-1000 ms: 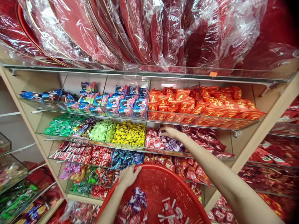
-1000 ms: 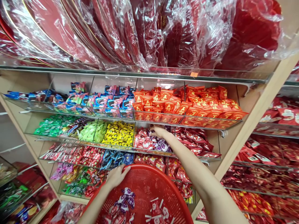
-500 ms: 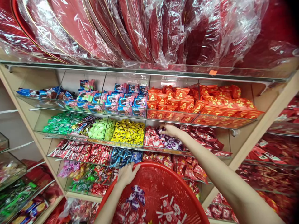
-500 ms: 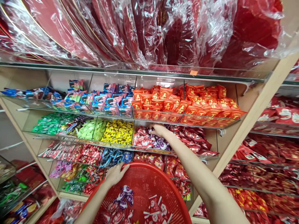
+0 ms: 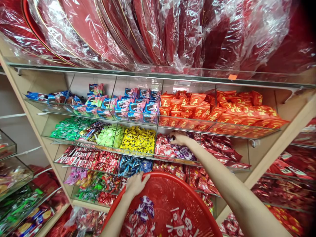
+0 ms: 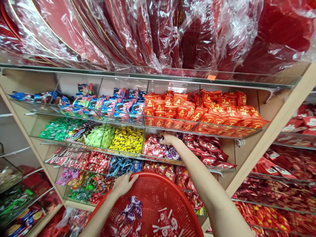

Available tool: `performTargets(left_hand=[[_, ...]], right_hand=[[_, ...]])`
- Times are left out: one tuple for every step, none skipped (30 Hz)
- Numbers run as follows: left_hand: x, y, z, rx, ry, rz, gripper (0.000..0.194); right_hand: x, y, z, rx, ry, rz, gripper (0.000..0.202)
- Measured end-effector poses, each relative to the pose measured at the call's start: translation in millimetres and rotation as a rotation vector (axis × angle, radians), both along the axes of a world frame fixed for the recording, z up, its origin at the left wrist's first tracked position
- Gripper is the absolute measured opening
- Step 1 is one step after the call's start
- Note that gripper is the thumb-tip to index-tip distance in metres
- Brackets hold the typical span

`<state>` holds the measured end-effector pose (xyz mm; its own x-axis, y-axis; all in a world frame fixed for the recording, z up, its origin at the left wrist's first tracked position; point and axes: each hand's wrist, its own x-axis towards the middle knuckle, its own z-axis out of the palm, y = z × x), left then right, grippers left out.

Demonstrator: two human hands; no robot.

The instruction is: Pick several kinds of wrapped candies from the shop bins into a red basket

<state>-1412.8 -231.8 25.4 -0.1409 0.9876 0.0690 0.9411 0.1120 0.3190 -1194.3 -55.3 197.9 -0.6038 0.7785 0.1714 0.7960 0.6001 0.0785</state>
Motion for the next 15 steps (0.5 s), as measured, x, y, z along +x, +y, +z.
performTargets(left_hand=[[-0.2, 0.3, -0.3, 0.001, 0.002, -0.004, 0.070], [-0.4, 0.7, -0.8, 0.003, 0.002, -0.008, 0.070], [-0.7, 1.0, -1.2, 0.006, 0.004, -0.012, 0.069], [-1.0, 1.4, -1.6, 0.009, 0.006, -0.015, 0.069], [-1.2, 1.7, -2.0, 0.011, 0.009, -0.017, 0.069], [-1.5, 2.0, -2.2, 0.012, 0.013, -0.019, 0.069], [-1.7, 2.1, -2.3, 0.012, 0.016, -0.020, 0.069], [-1.7, 2.2, -2.2, 0.011, 0.019, -0.019, 0.069], [-1.7, 2.1, -1.9, 0.007, 0.021, -0.018, 0.069], [-1.6, 2.0, -1.5, 0.003, 0.021, -0.016, 0.069], [-1.5, 1.8, -1.0, -0.001, 0.020, -0.015, 0.070], [-1.2, 1.6, -0.4, -0.006, 0.018, -0.014, 0.069], [-1.0, 1.3, 0.0, -0.010, 0.016, -0.013, 0.069], [-0.8, 1.1, 0.4, -0.013, 0.014, -0.012, 0.069], [-0.6, 1.0, 0.6, -0.015, 0.013, -0.012, 0.069]], right_hand=[[-0.3, 0.2, 1.0, -0.004, -0.007, 0.000, 0.037], [-0.9, 0.5, 1.9, -0.008, -0.014, -0.002, 0.037], [-1.7, 0.9, 2.8, -0.014, -0.022, -0.008, 0.037], [-2.7, 1.3, 3.8, -0.021, -0.030, -0.014, 0.038], [-3.6, 1.6, 4.8, -0.028, -0.039, -0.022, 0.039], [-4.4, 1.8, 5.9, -0.036, -0.048, -0.028, 0.040], [-4.9, 1.8, 7.1, -0.042, -0.057, -0.032, 0.040], [-4.9, 1.5, 8.2, -0.044, -0.063, -0.033, 0.040], [-4.6, 1.2, 9.1, -0.041, -0.067, -0.032, 0.040], [-3.7, 0.7, 9.9, -0.035, -0.069, -0.030, 0.038], [-2.6, 0.1, 10.3, -0.028, -0.070, -0.029, 0.037], [-1.2, -0.5, 10.5, -0.021, -0.070, -0.029, 0.036], [0.1, -1.1, 10.3, -0.013, -0.068, -0.031, 0.037], [1.2, -1.6, 9.9, -0.003, -0.064, -0.033, 0.039], [1.9, -2.1, 9.4, 0.008, -0.058, -0.035, 0.042]])
